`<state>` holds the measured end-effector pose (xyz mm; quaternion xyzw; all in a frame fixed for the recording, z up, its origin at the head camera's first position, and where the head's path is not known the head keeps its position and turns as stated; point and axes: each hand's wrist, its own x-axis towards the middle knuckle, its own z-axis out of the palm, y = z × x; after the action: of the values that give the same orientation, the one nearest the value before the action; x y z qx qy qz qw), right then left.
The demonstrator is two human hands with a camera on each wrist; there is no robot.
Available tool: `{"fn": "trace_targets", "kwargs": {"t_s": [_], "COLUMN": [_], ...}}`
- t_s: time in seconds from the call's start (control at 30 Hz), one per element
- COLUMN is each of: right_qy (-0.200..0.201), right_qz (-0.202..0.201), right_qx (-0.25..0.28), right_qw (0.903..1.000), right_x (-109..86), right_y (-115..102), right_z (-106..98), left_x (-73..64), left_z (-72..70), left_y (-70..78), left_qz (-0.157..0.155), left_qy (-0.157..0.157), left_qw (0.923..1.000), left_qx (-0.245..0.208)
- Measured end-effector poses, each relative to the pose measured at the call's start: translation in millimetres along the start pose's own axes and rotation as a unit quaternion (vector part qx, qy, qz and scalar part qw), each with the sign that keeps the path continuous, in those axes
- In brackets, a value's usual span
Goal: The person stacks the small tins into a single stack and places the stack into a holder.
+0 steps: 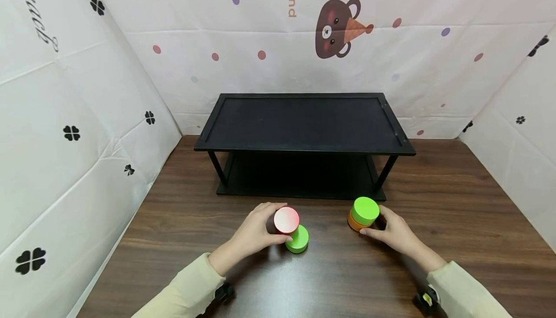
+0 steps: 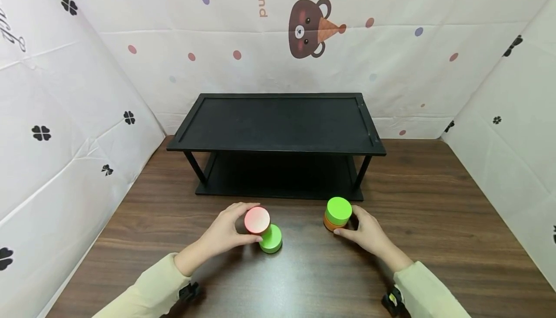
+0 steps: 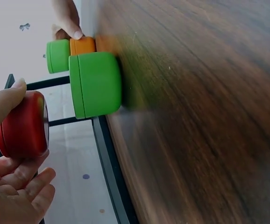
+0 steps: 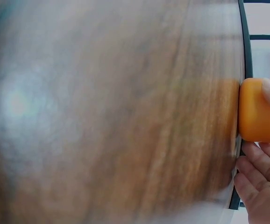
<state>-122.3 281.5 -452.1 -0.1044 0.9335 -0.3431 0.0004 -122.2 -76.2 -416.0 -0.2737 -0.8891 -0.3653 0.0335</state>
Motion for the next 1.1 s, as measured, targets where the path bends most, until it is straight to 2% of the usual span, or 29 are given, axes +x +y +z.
{"fn": "trace_targets", "kwargs": {"t_s": [0.27,0.77,1.1], "right_qy": [0.003,0.003,0.008], "right_qz": [-0.01,-0.004,-0.01], "right_qx": [0.004,0.001,-0.001], "right_qw": [0.9999,1.0,0.9999], "right_x": [0.5,-0.2,-1.1], "right_y": [-1.0,-0.4,0.0], "right_z": [0.1,-0.3,-1.0], "left_x": [4.8,11.8,27.2], "left_z": [3.5,13.0,22.1], "left_y": [4.7,14.1,27.4], "left_qz": [0.001,0.004,0.026], "left_qy": [-0.008,-0.027,-0.05], "left_qw": [1.0,0.9996,0.9984], "left_qx": [-0.004,-0.003,0.005]}}
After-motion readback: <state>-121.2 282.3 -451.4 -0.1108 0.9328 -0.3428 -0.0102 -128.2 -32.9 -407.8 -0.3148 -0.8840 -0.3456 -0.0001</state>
